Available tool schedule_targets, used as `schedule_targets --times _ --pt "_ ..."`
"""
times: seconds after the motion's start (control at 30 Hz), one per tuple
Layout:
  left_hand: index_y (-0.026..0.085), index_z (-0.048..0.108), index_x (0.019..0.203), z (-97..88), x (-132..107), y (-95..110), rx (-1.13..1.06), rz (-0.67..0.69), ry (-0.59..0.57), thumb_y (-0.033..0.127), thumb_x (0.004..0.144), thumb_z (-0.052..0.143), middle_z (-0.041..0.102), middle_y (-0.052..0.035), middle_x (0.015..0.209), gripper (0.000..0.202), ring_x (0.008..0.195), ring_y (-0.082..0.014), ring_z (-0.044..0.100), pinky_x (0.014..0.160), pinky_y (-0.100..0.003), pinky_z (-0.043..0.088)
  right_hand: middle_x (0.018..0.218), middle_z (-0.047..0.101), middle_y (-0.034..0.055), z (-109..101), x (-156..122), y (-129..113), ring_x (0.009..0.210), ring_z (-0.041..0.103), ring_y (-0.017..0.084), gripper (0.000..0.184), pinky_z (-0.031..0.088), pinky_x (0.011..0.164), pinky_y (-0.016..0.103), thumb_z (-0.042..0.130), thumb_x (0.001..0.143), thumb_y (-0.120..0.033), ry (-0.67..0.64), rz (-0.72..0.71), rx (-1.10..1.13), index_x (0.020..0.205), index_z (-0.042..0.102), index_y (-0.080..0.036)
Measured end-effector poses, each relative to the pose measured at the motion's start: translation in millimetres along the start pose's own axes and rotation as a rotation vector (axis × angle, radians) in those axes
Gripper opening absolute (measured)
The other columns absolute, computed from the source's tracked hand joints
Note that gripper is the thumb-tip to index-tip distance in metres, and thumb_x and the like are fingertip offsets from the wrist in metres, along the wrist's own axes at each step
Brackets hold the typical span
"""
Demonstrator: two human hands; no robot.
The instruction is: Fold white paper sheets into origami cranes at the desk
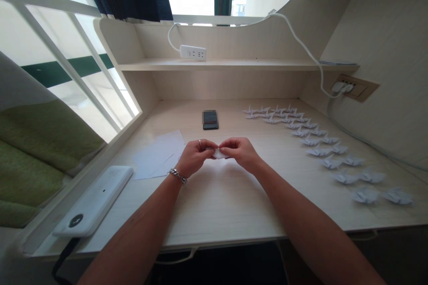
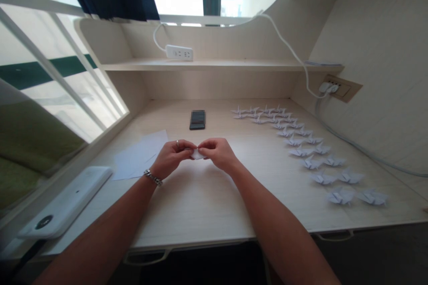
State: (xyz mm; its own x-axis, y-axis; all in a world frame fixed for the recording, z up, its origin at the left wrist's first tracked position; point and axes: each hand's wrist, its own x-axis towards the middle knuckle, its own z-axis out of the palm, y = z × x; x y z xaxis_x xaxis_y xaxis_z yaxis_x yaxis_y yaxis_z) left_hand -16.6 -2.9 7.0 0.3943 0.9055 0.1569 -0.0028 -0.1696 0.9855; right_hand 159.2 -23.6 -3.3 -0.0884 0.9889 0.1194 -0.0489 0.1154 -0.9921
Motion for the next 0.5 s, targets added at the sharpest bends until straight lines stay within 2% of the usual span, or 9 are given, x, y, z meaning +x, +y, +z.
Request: schedule_targets --times 0.1,0.23,0.5 --pt "0.011 0.070 0.082 1.4 0.3 -0.9 -0.062 -0.019 0.022 0.020 0.068 0.070 0.070 -0.0045 0.073 0.017 0.066 -0.0159 0.066 0.067 -0.031 0.057 0.066 0.065 0.0005 0.2 -0.1 0.8 0.061 0.059 0.013 0.019 0.047 0.060 0.028 0.074 0.062 -0.026 0.005 -0.070 -0.037 0.074 0.066 -0.014" --pt "0.010 0.069 0.081 3.1 0.7 -2.3 0.005 0.006 0.036 0.024 0.066 0.075 0.069 -0.0052 0.072 0.022 0.065 -0.0153 0.065 0.063 -0.029 0.055 0.070 0.064 0.0003 1.1 -1.4 1.2 0.065 0.058 0.013 0.016 0.046 0.061 0.026 0.072 0.066 -0.023 -0.007 -0.158 -0.120 0.075 0.063 -0.015" --pt "0.013 0.068 0.078 5.5 1.0 -4.7 0.128 0.118 0.119 0.023 0.068 0.072 0.069 -0.0037 0.072 0.015 0.064 -0.0133 0.063 0.062 -0.026 0.053 0.071 0.064 0.0007 3.7 -0.5 2.7 0.065 0.060 0.013 0.017 0.048 0.060 0.025 0.068 0.070 -0.025 -0.015 -0.152 -0.108 0.083 0.063 -0.016"
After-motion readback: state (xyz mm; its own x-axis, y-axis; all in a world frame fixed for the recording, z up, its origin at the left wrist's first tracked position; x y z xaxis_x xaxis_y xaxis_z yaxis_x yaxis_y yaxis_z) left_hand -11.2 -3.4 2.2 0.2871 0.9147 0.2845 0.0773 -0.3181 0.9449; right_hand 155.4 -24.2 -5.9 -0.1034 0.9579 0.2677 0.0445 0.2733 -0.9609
